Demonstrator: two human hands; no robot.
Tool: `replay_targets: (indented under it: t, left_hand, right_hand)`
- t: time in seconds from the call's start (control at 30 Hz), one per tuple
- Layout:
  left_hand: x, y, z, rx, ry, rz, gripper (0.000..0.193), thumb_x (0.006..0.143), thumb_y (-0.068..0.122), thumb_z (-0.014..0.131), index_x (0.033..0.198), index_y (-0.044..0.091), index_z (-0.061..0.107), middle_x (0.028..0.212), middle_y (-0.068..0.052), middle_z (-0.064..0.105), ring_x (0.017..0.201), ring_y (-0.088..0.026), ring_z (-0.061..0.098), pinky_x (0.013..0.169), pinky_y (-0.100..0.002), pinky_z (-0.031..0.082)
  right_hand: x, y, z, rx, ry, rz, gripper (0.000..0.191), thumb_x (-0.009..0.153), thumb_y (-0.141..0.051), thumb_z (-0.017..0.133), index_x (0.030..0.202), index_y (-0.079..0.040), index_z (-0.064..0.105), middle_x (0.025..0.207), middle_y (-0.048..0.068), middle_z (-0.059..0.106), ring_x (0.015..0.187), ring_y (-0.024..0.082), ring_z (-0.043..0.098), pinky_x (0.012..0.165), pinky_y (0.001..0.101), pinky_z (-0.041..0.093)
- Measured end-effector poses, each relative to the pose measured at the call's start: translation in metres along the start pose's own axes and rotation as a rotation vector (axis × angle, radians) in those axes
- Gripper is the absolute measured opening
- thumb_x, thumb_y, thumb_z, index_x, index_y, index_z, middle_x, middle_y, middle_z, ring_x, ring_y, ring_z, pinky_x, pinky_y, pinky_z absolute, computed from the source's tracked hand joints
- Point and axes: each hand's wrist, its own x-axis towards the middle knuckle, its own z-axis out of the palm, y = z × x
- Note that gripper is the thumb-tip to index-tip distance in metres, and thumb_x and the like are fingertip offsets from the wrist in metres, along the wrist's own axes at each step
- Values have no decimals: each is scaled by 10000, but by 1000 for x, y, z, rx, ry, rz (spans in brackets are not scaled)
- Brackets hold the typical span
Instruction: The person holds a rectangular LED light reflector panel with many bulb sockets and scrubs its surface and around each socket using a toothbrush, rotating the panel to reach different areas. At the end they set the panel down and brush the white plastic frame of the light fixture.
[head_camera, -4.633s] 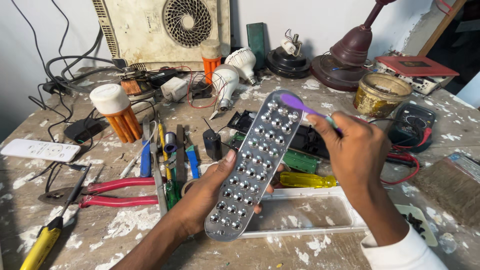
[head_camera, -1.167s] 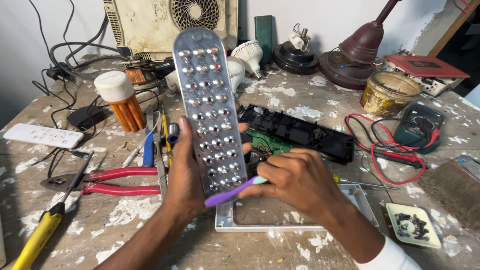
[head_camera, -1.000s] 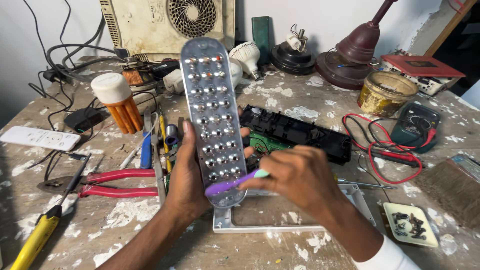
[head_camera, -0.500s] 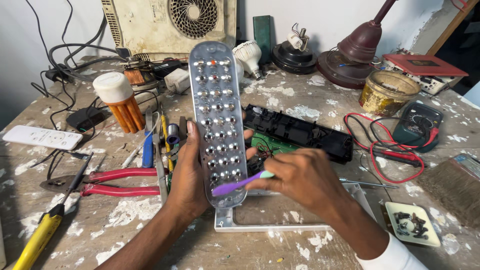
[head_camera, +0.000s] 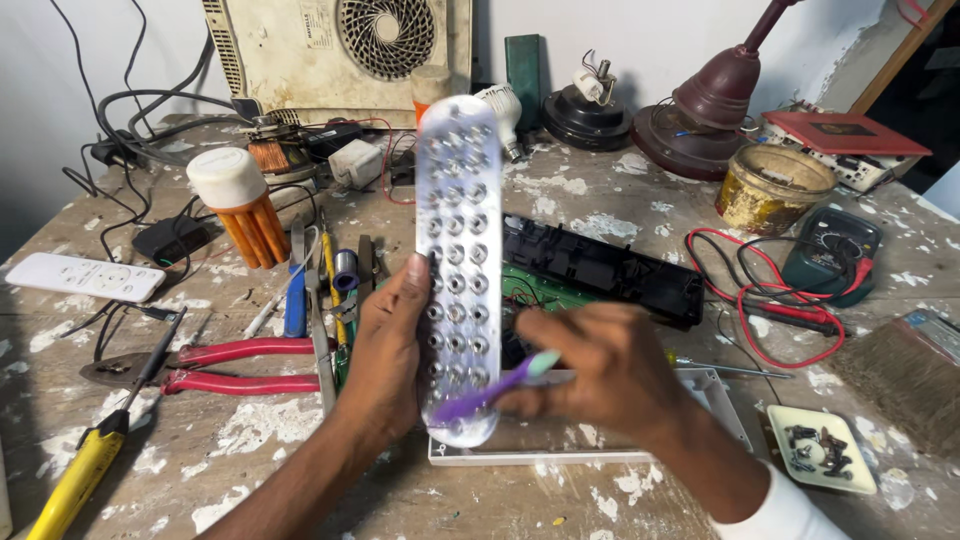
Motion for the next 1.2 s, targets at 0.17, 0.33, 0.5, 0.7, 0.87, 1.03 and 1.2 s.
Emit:
replay_targets:
  t: [0.17, 0.33, 0.5, 0.7, 0.87, 1.03, 1.2]
  left_hand:
    - [-3, -6, 10, 131, -46, 6, 542, 1061, 445, 432, 1406, 39, 537, 1061, -102, 694, 888, -144, 684, 776, -327, 591]
    - [-11, -10, 12, 329, -236, 159, 848, 1001, 568, 503, 1644, 138, 157, 1446, -126, 516, 1278, -244, 560, 1062, -399, 462]
    - [-11, -22, -2, 256, -273, -125, 848, 921, 565, 516, 1638, 189, 265, 1506, -87, 519, 1304, -179, 552, 1081, -353, 440]
    - [-6, -21, -7, -26, -365, -253, 687, 1000, 534, 488, 1539, 107, 479, 1373, -153, 627, 1143, -244, 651, 902, -431, 604]
    - [-4, -2, 9, -215, -245, -231, 641, 973, 464, 484, 1546, 194, 385, 1400, -105, 590, 1184, -248, 654, 949, -513, 620]
    - [-4, 7, 10, -177, -247, -256, 686, 998, 539, 423, 1574, 171, 369, 1382, -160, 614, 1044, -293, 721, 863, -476, 629]
    - [-6, 3, 5, -141, -274, -311, 877, 1009, 686, 324, 1594, 37, 398, 1314, -230, 663, 864, -337, 776, 772, -436, 651]
  right_hand:
    - [-2, -7, 7, 97, -7, -72, 604, 894, -623, 686, 1084, -50, 679, 757, 62, 663, 653, 256, 669, 625, 392, 532]
    - [-5, -8, 8, 107, 26, -92, 550, 921, -591, 667, 1042, -55, 663, 795, 69, 667, 680, 272, 674, 638, 392, 533]
    - [-6, -14, 17, 28, 33, -80, 358, 995, -463, 649, 1020, -107, 673, 806, 51, 668, 696, 266, 686, 652, 405, 551]
    - [2, -7, 19, -73, 139, 8, 287, 907, -344, 755, 1078, -128, 676, 823, 44, 699, 686, 213, 707, 614, 359, 568]
    - [2, 9, -3, -175, 135, 141, 283, 923, -265, 752, 1128, -80, 689, 775, 75, 687, 624, 258, 677, 552, 395, 519]
    - [6, 5, -5, -205, 33, 183, 344, 909, -399, 733, 850, -72, 642, 668, 75, 626, 580, 283, 625, 546, 419, 476]
    - [8, 1, -7, -205, 22, 121, 472, 864, -491, 696, 729, -49, 596, 644, 88, 567, 597, 292, 568, 577, 428, 433]
